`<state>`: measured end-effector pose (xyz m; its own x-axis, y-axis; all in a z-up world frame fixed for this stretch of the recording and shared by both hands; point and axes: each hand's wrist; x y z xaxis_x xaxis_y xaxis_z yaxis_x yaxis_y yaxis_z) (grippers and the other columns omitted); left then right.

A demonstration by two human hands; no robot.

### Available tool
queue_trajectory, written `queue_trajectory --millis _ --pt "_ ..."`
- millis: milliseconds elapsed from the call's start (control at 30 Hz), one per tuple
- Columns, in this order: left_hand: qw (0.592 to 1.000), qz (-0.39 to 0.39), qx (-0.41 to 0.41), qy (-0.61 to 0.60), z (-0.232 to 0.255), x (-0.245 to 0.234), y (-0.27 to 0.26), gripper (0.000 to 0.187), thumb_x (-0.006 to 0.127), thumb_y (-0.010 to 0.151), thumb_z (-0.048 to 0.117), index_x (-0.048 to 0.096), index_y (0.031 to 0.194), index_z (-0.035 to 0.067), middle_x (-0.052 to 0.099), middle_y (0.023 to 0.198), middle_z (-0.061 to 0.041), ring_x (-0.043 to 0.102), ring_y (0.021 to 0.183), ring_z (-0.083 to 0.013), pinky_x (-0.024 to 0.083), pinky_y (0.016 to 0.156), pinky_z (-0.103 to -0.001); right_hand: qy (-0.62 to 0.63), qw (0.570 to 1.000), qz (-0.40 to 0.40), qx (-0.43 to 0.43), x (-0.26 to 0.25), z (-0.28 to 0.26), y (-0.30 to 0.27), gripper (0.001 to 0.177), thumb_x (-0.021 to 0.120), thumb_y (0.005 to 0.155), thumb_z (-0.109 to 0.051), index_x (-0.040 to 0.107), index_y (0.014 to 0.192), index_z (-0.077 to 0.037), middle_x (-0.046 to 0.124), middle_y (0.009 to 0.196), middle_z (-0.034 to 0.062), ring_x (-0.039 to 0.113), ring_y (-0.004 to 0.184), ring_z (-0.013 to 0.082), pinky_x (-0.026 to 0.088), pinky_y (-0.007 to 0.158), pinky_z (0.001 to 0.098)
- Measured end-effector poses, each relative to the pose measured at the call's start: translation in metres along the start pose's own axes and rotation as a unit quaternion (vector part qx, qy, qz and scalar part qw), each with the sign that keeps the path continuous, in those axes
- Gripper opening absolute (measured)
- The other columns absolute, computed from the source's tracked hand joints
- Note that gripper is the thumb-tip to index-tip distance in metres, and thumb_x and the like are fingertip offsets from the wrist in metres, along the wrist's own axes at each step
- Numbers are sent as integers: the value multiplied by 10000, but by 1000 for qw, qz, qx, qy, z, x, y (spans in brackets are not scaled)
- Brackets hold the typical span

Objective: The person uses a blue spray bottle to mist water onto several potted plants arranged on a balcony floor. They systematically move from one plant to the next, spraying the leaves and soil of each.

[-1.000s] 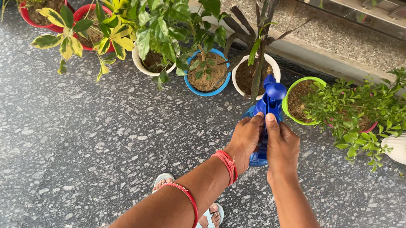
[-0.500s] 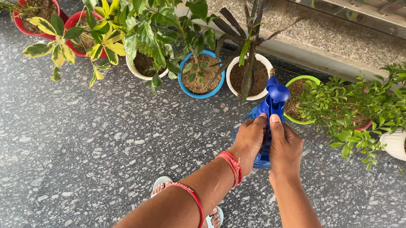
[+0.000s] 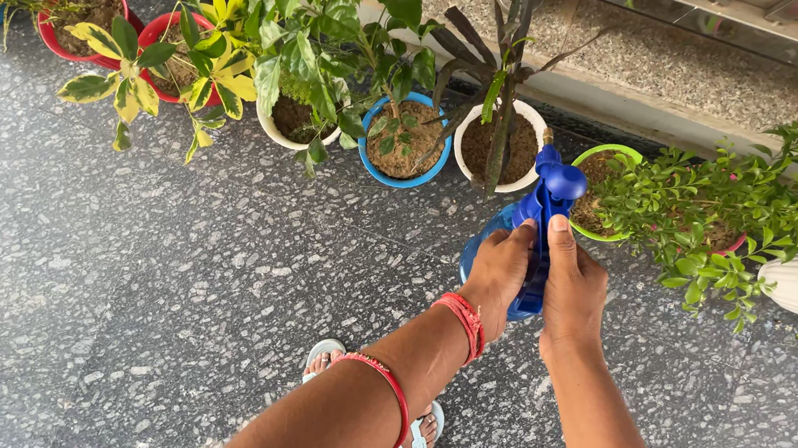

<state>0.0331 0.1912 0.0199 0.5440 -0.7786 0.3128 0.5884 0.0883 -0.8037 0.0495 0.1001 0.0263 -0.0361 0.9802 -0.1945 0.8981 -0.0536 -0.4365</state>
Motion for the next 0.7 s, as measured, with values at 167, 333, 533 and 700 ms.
queue_trajectory --millis 167,333,533,700 --pt "1000 3 21 12 1 -4 2 593 514 956 493 607 1279 5 680 1152 -139 640 1022 -242 496 915 -416 -19 999 -24 -23 1 5 1 464 671 958 -451 755 1086 -13 715 926 35 619 805 108 518 749 322" --pt "998 -34 47 12 5 -3 8 527 544 942 505 607 1231 68 675 1093 -67 644 1018 -196 496 925 -383 -10 999 -25 -18 -3 -12 14 397 677 934 -435 756 1088 -78 734 941 7 647 811 92 530 761 277" --pt "989 -103 106 -5 6 -4 13 646 557 921 590 635 1258 44 669 1186 -100 620 1100 -225 480 980 -482 76 995 -61 -26 -6 -38 30 405 656 945 -455 721 1031 -64 745 961 31 694 841 138 558 786 319" --pt "994 -97 5 43 18 -1 -1 758 450 907 710 516 1431 167 564 1366 -16 492 1271 -202 371 1044 -583 129 985 -115 -17 -7 -51 45 346 590 980 -382 673 1062 -56 717 915 73 704 818 183 576 785 351"
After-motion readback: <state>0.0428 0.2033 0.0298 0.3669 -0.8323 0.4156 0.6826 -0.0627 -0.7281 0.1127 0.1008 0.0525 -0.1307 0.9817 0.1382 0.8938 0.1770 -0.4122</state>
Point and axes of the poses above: each hand's wrist, its own y-axis towards the middle knuckle, its own x-axis out of the palm, z = x × y
